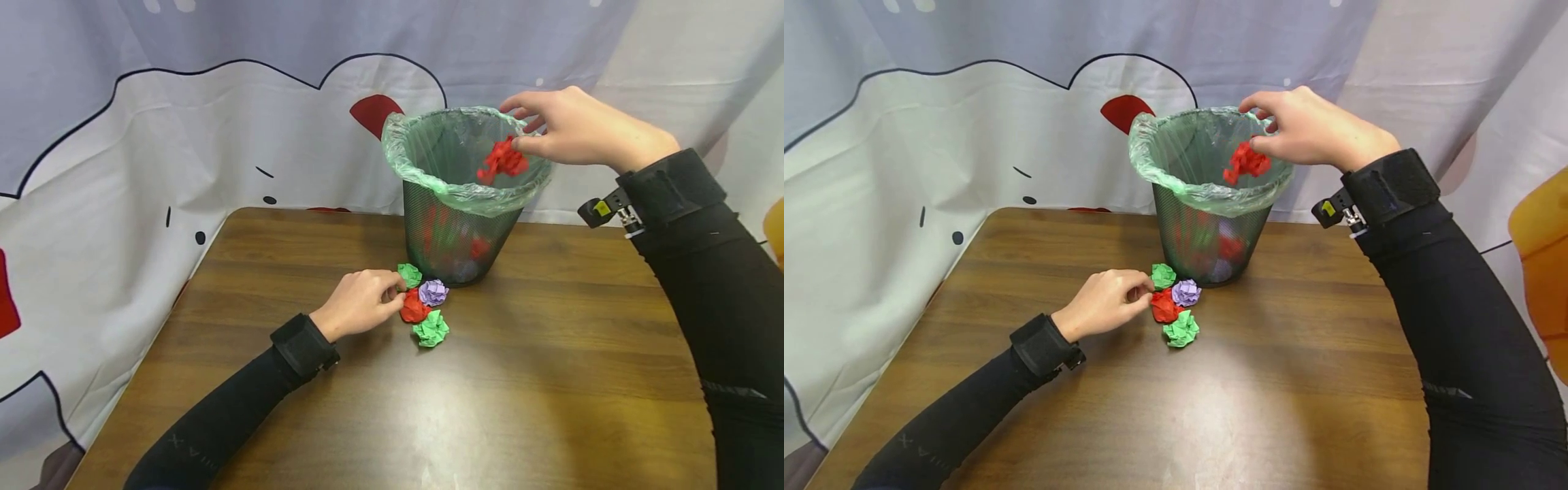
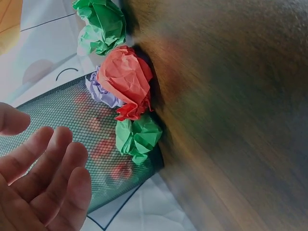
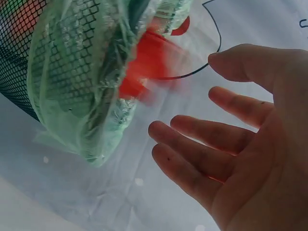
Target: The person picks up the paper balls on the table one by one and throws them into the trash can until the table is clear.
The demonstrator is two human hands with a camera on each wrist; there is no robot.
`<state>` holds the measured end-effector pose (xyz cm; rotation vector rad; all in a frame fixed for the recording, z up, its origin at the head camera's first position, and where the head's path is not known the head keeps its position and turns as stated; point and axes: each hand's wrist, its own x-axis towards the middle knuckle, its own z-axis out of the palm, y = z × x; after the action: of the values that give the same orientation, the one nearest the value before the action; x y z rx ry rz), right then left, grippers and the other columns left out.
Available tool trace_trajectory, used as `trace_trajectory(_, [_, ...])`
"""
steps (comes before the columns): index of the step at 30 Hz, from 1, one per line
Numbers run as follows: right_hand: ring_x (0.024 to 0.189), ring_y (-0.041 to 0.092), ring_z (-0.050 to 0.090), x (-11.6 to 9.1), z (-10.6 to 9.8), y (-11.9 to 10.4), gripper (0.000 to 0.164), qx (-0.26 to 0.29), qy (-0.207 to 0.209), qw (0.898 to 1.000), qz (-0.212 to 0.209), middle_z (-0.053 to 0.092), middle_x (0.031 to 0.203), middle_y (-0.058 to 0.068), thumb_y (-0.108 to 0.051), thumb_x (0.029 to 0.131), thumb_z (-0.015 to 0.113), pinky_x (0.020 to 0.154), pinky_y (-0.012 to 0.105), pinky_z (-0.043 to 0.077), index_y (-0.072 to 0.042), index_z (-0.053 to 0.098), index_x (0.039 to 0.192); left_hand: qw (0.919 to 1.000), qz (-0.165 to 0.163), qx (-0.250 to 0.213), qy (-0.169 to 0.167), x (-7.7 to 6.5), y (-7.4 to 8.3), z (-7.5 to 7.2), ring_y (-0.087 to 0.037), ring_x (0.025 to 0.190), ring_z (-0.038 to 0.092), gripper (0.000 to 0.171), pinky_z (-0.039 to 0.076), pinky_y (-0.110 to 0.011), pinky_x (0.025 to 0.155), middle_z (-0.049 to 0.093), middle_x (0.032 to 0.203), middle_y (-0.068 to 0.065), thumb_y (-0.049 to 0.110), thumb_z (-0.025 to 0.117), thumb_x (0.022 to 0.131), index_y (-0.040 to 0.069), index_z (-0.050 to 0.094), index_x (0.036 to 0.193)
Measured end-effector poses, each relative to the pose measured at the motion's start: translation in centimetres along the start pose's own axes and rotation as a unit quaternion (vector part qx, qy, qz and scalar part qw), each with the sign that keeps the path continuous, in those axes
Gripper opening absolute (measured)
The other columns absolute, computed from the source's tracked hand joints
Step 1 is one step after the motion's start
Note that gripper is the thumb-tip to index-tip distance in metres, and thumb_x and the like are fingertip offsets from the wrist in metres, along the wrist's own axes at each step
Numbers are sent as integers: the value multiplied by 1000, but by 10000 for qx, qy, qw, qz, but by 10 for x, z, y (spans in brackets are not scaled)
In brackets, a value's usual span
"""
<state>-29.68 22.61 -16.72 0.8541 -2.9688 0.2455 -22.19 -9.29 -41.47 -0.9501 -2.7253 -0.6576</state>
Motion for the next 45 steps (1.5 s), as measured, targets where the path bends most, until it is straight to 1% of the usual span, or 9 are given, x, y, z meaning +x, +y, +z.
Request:
trace_trajectory(2, [122, 42, 60, 1, 2, 1, 55, 68, -69, 9999, 55, 55, 142, 26, -24, 100, 54, 95, 57, 49, -12, 40, 153, 10000, 2, -12, -9, 0, 0, 0, -3, 68, 54, 15, 44, -23, 58, 64, 78, 8, 21, 61, 88, 19, 73, 97])
trace_trajectory(11, [109, 38, 63, -13, 11, 1, 46, 3, 241, 9994, -264, 64, 130, 19, -20, 99, 56, 88, 52, 47, -11, 52, 144, 10000, 27, -10, 15, 0, -2, 0, -3, 68, 54, 16, 44, -23, 57, 64, 78, 8, 21, 61, 88, 19, 74, 98])
trace_trajectory(14, [105, 34, 64, -21, 14, -1, 41, -16, 466, 9980, -422, 67, 125, 16, -17, 98, 58, 85, 48, 47, -10, 58, 138, 10000, 21, -8, 36, 0, -3, 0, -3, 68, 54, 17, 44, -24, 57, 64, 78, 8, 21, 61, 88, 19, 74, 98])
trace_trajectory(18, [93, 27, 67, -33, 20, -2, 36, -155, 833, 9945, -611, 70, 119, 12, -14, 96, 60, 77, 41, 48, -9, 63, 132, 10000, 11, -37, 65, 1, -4, -1, -2, 68, 55, 16, 45, -24, 57, 63, 77, 10, 21, 61, 88, 19, 74, 97])
trace_trajectory(20, [93, 25, 66, -40, 23, -2, 35, -193, 1019, 9921, -702, 70, 117, 10, -12, 95, 61, 74, 37, 46, -9, 64, 130, 10000, 0, -50, 75, 2, -5, -1, -3, 68, 55, 16, 45, -24, 58, 62, 77, 11, 21, 61, 88, 19, 74, 97])
trace_trajectory(25, [100, 22, 62, -55, 30, -5, 31, -158, 1463, 9847, -934, 70, 115, 6, -8, 93, 62, 76, 30, 40, -10, 68, 124, 10000, -40, -73, 47, 4, -8, -2, -4, 69, 55, 16, 45, -24, 59, 62, 78, 11, 21, 61, 89, 19, 74, 98])
trace_trajectory(29, [97, 18, 60, -65, 36, -6, 29, -97, 1681, 9798, -1081, 70, 110, 4, -5, 91, 63, 80, 28, 39, -10, 70, 118, 9999, -65, -101, 35, 6, -9, -2, -4, 70, 55, 16, 45, -24, 59, 62, 79, 11, 20, 62, 88, 19, 74, 98])
trace_trajectory(38, [93, 12, 59, -81, 56, -6, 32, 89, 1763, 9751, -1344, 71, 107, 0, -2, 86, 68, 79, 23, 40, -11, 70, 118, 9998, -35, -141, 100, 7, -11, -2, -5, 69, 55, 18, 45, -24, 59, 62, 79, 10, 18, 60, 88, 18, 74, 99])
trace_trajectory(45, [97, 3, 56, -92, 77, -8, 35, 304, 1521, 9792, -1308, 68, 110, -8, -5, 86, 72, 85, 20, 41, -17, 69, 119, 9998, -73, -106, 148, 9, -14, -3, -5, 72, 56, 20, 46, -24, 59, 64, 81, 9, 18, 59, 89, 17, 75, 100])
